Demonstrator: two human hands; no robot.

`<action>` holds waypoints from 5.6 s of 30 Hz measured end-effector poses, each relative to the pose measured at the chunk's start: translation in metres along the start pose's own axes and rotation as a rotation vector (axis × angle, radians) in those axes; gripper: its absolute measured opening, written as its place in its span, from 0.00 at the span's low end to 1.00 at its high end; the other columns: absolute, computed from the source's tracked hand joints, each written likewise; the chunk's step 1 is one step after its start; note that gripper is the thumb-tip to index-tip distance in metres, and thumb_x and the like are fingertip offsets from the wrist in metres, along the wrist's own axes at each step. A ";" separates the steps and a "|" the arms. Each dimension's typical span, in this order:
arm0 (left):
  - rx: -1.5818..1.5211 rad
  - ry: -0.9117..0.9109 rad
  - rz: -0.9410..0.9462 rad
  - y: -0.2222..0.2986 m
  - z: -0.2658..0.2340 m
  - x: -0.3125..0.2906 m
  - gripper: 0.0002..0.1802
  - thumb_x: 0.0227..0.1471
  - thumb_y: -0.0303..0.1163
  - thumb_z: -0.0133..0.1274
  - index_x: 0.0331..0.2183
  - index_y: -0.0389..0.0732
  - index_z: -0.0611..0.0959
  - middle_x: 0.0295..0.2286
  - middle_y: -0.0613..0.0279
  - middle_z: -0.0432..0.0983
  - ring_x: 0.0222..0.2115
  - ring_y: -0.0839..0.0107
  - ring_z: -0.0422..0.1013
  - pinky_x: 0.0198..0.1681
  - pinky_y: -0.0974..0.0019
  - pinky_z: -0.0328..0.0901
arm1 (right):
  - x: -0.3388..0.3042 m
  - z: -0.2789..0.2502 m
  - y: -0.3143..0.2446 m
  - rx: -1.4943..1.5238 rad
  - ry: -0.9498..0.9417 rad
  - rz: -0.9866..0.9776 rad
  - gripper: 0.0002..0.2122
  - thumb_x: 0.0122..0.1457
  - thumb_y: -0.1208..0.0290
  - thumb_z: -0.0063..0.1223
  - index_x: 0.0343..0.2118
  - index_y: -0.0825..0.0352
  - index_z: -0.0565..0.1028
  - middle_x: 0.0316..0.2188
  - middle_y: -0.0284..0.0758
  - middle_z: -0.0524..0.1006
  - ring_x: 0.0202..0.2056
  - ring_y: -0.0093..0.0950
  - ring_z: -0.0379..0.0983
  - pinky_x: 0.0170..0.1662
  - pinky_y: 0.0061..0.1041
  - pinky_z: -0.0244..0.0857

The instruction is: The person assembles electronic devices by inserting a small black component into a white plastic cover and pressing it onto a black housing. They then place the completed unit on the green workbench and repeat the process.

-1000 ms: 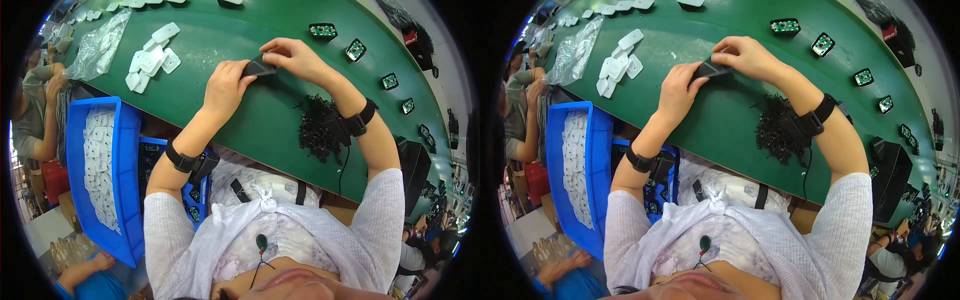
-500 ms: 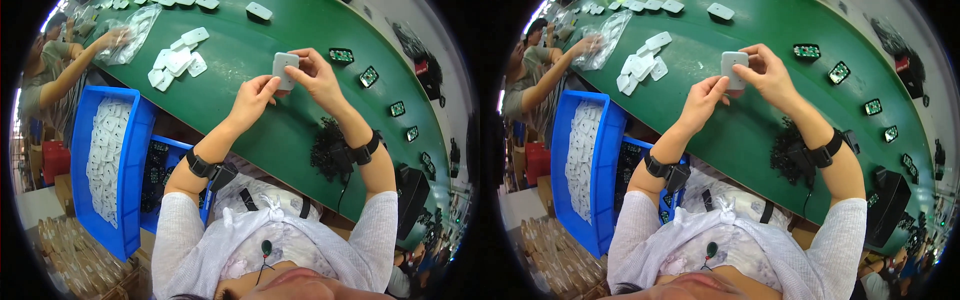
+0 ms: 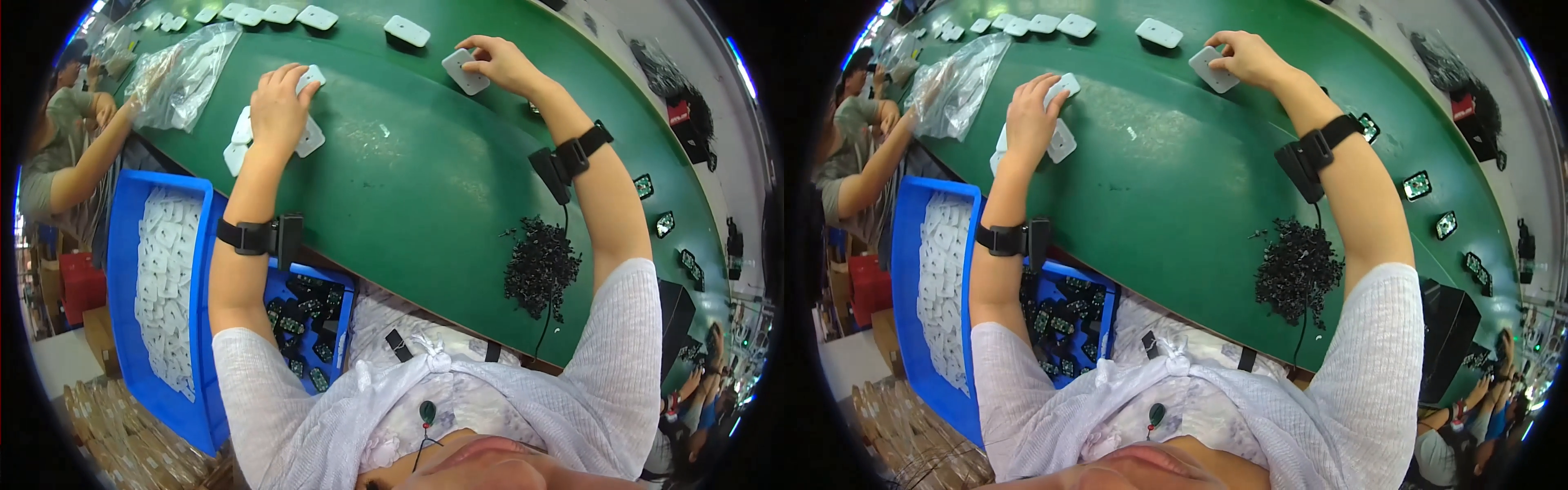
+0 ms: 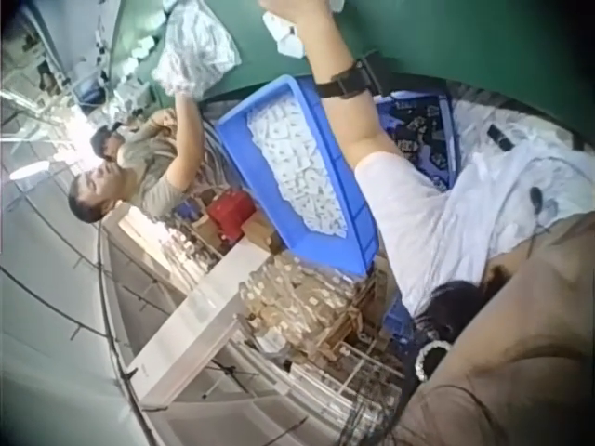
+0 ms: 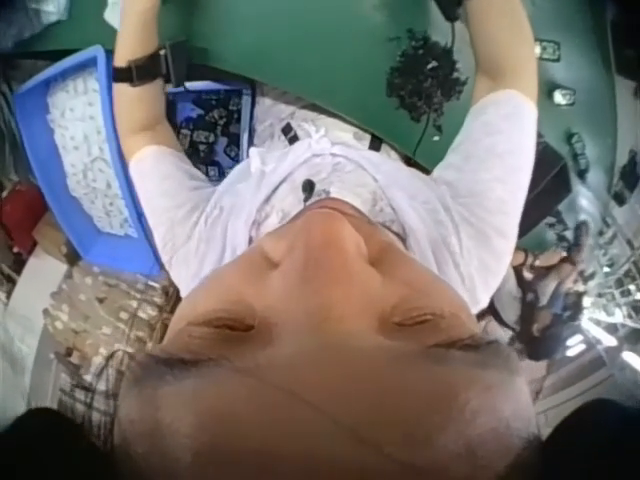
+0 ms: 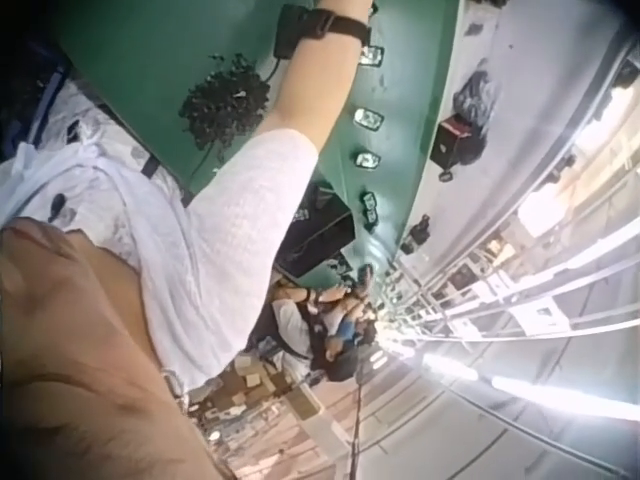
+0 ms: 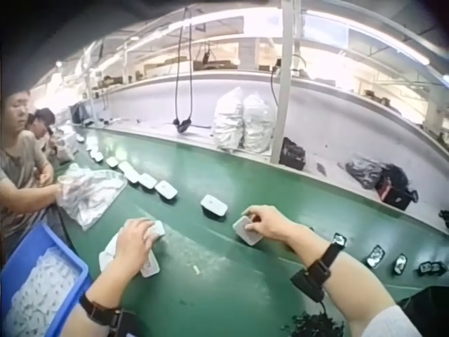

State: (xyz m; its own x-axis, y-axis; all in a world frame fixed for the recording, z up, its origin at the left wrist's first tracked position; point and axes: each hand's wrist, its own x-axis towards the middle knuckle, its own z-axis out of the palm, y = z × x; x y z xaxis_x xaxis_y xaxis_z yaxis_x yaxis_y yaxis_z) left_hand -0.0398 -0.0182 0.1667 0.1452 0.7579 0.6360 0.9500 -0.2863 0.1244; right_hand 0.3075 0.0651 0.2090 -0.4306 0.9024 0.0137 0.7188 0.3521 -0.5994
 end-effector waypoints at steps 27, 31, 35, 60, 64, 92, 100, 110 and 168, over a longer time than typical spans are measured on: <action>0.061 -0.010 0.066 0.043 -0.023 0.011 0.05 0.51 0.29 0.55 0.26 0.39 0.80 0.28 0.61 0.73 0.26 0.65 0.71 0.29 0.63 0.65 | -0.121 -0.065 -0.060 -0.370 -0.069 0.017 0.11 0.55 0.65 0.57 0.38 0.65 0.75 0.30 0.37 0.77 0.33 0.34 0.73 0.37 0.31 0.67; -0.696 -0.211 -0.299 0.104 -0.043 -0.026 0.05 0.55 0.24 0.50 0.36 0.36 0.77 0.27 0.59 0.74 0.20 0.72 0.72 0.22 0.70 0.65 | -0.193 -0.029 -0.049 -0.310 -0.050 -0.178 0.05 0.53 0.71 0.56 0.31 0.65 0.75 0.30 0.37 0.75 0.35 0.37 0.73 0.39 0.35 0.67; -1.416 -0.412 -0.457 0.165 -0.053 -0.055 0.20 0.56 0.17 0.43 0.52 0.34 0.70 0.32 0.54 0.75 0.21 0.74 0.73 0.22 0.76 0.67 | -0.238 0.013 -0.035 -0.257 0.004 -0.203 0.06 0.51 0.72 0.58 0.31 0.65 0.74 0.30 0.37 0.72 0.37 0.39 0.70 0.40 0.35 0.66; -1.254 -0.350 -0.284 0.243 -0.075 -0.096 0.15 0.54 0.17 0.48 0.44 0.38 0.76 0.30 0.58 0.73 0.20 0.74 0.73 0.19 0.75 0.66 | -0.251 0.028 -0.084 1.076 0.157 0.169 0.05 0.59 0.77 0.53 0.36 0.72 0.73 0.30 0.37 0.78 0.31 0.21 0.75 0.35 0.19 0.71; -1.215 -0.222 -0.176 0.247 -0.079 -0.091 0.11 0.52 0.16 0.49 0.38 0.37 0.80 0.29 0.58 0.72 0.19 0.74 0.72 0.19 0.73 0.65 | -0.253 0.026 -0.083 0.978 0.110 0.250 0.05 0.59 0.75 0.55 0.34 0.70 0.73 0.30 0.35 0.78 0.29 0.19 0.73 0.32 0.17 0.69; -0.878 0.018 0.059 0.248 -0.057 -0.106 0.15 0.49 0.15 0.51 0.41 0.38 0.78 0.32 0.54 0.74 0.28 0.59 0.74 0.28 0.64 0.70 | -0.235 0.062 -0.073 0.813 0.192 0.300 0.06 0.58 0.74 0.55 0.33 0.69 0.72 0.26 0.29 0.74 0.28 0.17 0.69 0.33 0.18 0.65; -1.132 -0.057 -0.126 0.246 -0.054 -0.101 0.13 0.50 0.14 0.50 0.40 0.36 0.77 0.31 0.53 0.74 0.27 0.63 0.75 0.25 0.67 0.71 | -0.234 0.059 -0.068 0.973 0.128 0.312 0.05 0.58 0.74 0.55 0.32 0.67 0.71 0.27 0.29 0.73 0.30 0.17 0.69 0.34 0.18 0.64; -0.961 0.036 -0.030 0.242 -0.054 -0.096 0.15 0.48 0.14 0.52 0.40 0.37 0.78 0.29 0.54 0.75 0.26 0.62 0.75 0.26 0.66 0.70 | -0.238 0.043 -0.089 1.203 0.174 0.230 0.06 0.58 0.75 0.55 0.36 0.69 0.72 0.33 0.32 0.75 0.33 0.20 0.73 0.38 0.20 0.68; -1.760 -0.412 -0.526 0.218 -0.088 -0.104 0.04 0.55 0.22 0.52 0.34 0.32 0.74 0.30 0.60 0.75 0.28 0.75 0.73 0.31 0.73 0.69 | -0.247 0.032 -0.117 0.547 0.032 0.198 0.09 0.53 0.70 0.62 0.31 0.67 0.74 0.27 0.26 0.73 0.28 0.13 0.64 0.30 0.14 0.57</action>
State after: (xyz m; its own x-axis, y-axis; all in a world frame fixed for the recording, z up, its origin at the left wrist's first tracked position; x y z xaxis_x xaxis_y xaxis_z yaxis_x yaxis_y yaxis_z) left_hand 0.1274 -0.2109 0.1952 0.2750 0.9548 0.1129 -0.3784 -0.0005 0.9256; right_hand 0.3119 -0.2072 0.2503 -0.2934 0.9482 -0.1217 0.3936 0.0038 -0.9193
